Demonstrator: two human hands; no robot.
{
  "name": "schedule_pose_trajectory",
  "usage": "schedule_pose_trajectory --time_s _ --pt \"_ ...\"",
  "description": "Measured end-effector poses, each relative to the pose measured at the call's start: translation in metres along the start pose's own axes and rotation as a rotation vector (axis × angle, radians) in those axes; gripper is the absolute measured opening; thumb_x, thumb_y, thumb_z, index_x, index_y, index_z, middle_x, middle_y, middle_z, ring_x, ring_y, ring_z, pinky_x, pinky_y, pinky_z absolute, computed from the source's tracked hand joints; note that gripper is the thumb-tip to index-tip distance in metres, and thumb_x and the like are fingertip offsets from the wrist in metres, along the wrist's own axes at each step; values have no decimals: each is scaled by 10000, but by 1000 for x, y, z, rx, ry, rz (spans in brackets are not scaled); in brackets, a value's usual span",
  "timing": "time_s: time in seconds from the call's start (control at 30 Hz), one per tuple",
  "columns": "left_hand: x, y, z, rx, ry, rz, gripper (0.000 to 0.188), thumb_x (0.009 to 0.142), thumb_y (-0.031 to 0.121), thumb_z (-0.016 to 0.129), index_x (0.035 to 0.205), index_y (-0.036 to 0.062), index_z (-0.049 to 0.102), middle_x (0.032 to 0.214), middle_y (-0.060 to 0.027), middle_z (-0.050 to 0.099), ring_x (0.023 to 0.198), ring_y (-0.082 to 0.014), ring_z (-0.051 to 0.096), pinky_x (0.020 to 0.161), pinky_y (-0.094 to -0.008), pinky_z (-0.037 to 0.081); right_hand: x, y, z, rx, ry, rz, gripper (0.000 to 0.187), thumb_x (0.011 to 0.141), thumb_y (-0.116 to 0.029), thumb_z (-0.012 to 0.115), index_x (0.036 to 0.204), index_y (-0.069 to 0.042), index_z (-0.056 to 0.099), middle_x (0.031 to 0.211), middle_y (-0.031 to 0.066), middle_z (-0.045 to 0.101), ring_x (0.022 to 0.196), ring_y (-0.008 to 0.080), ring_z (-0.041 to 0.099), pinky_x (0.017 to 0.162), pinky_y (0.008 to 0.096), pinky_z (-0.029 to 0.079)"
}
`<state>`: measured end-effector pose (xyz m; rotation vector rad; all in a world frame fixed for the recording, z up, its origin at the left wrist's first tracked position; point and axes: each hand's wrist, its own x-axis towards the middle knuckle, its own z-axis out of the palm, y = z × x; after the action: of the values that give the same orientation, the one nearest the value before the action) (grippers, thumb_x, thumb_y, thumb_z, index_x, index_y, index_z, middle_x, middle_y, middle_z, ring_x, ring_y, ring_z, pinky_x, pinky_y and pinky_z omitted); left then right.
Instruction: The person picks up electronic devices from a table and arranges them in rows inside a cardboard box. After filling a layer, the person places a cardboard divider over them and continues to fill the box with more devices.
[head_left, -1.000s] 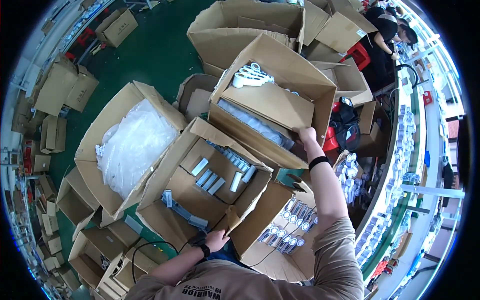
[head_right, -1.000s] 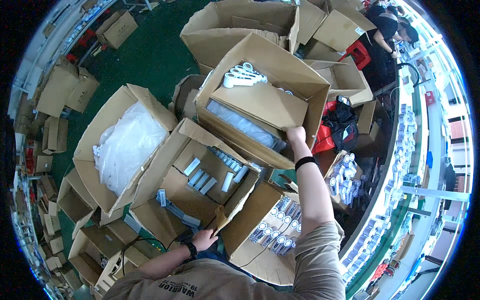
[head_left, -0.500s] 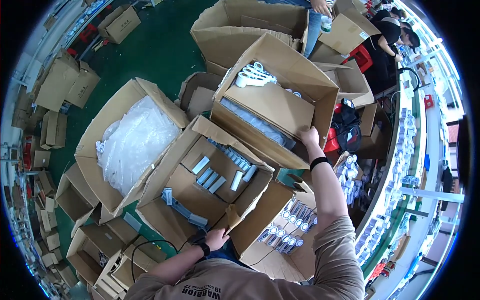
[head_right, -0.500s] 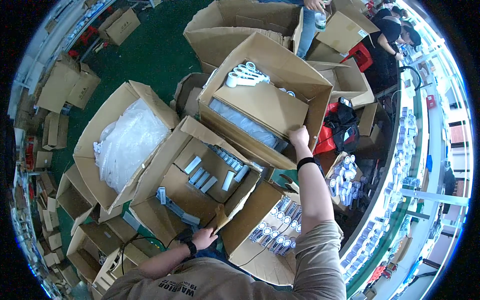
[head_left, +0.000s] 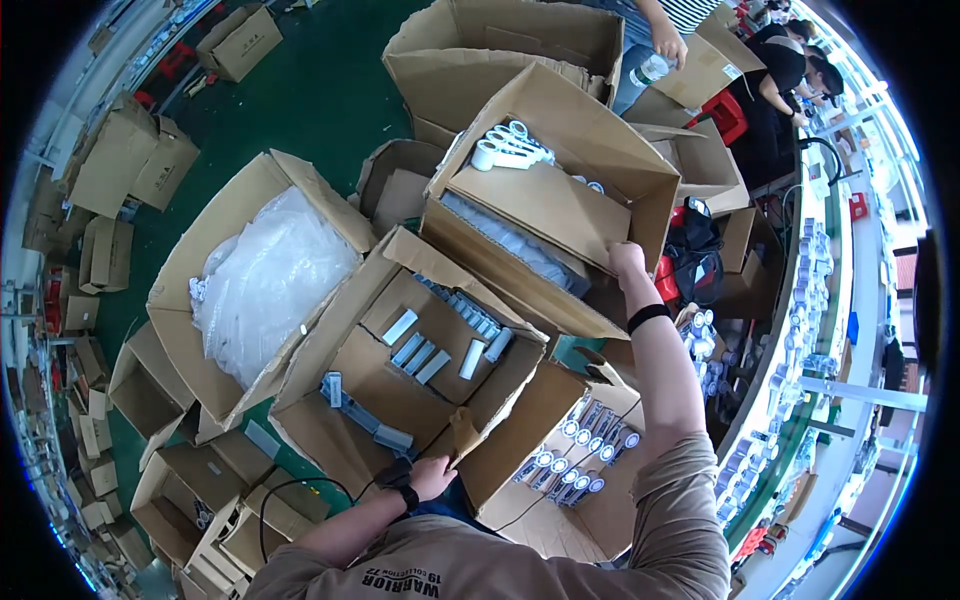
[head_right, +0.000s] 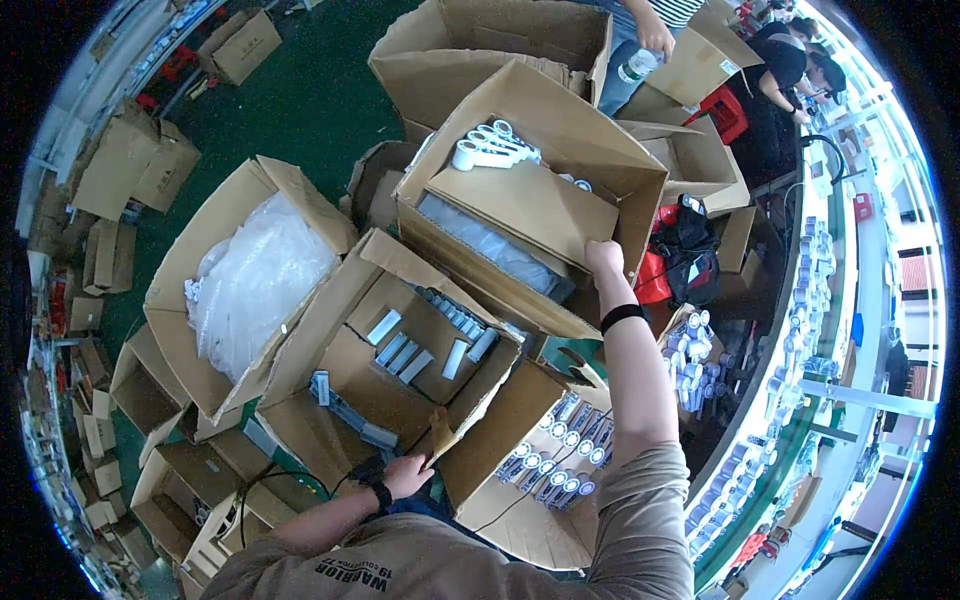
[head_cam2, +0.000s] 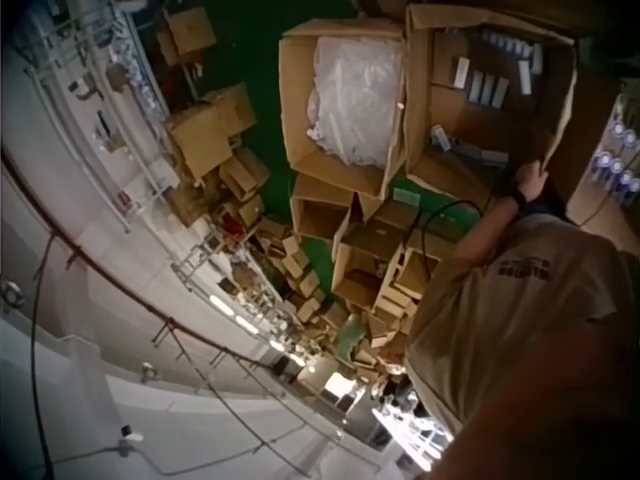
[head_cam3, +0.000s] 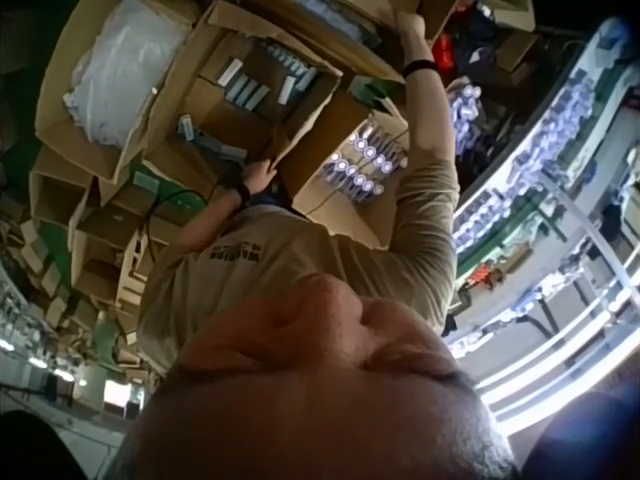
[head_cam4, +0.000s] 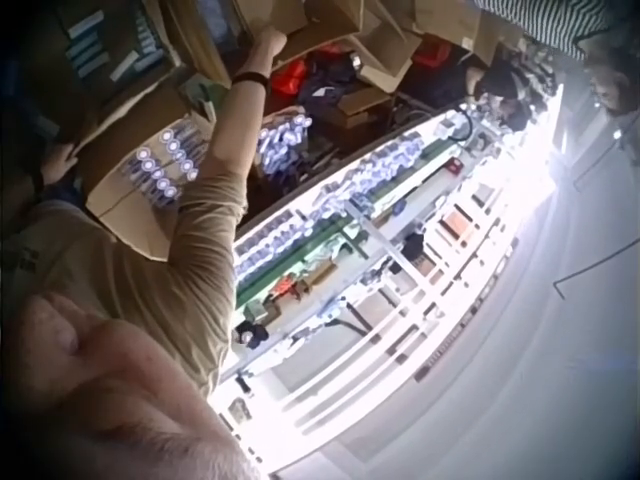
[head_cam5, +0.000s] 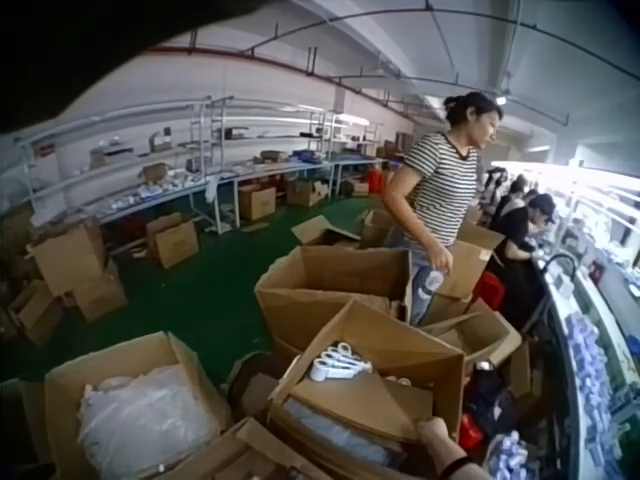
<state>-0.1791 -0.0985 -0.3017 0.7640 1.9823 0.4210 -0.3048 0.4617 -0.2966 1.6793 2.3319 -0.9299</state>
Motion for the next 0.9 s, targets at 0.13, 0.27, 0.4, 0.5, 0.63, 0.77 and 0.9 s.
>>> schedule_pose_trajectory --time_s 0.13,0.27,0.4,0.5,0.63,0.77,0.9 --pt "2 0 2 -5 15 25 310 839 348 603 848 40 578 773 -189 643 743 -377 626 646 -493 481 -9 -14 -15 83 -4 95 227 843 -181 554 921 15 638 819 170 630 715 267 613 614 358 492" --pt "2 3 -1 -4 1 7 313 838 347 604 861 37 577 778 -191 644 754 -377 627 656 -490 484 -7 -11 -7 581 76 284 155 868 -123 541 931 2 606 736 131 596 622 233 585 510 321 474" --pt "0 4 -4 -64 3 7 337 845 352 602 856 17 563 807 -204 631 787 -398 612 669 -504 472 -17 3 4 1096 -1 401 73 880 -72 530 896 -12 569 675 88 559 533 193 544 440 273 437" --pt "-1 2 1 -80 40 21 333 837 350 609 859 21 563 803 -203 631 783 -397 612 672 -504 472 -29 15 8 1007 -105 379 40 884 -41 520 866 -22 550 656 66 544 497 167 522 429 250 425" --pt "2 -2 10 -45 40 4 325 832 344 613 863 25 565 803 -205 632 782 -396 614 669 -501 474 -40 16 0 1006 -101 379 83 886 -40 515 803 -36 523 644 60 529 490 156 510 436 255 451" --pt "2 -1 14 -40 85 16 313 829 336 614 865 29 569 808 -207 636 781 -395 616 671 -499 477 -55 9 -15 1033 -79 413 88 882 -34 523 794 -39 523 641 54 524 493 153 512 430 250 455" --pt "3 0 14 -40 99 14 306 826 330 616 870 30 574 813 -212 638 778 -394 617 674 -497 480 -82 4 -30 1096 -43 390 93 878 -27 525 785 -37 523 641 53 522 494 153 514 416 242 442"
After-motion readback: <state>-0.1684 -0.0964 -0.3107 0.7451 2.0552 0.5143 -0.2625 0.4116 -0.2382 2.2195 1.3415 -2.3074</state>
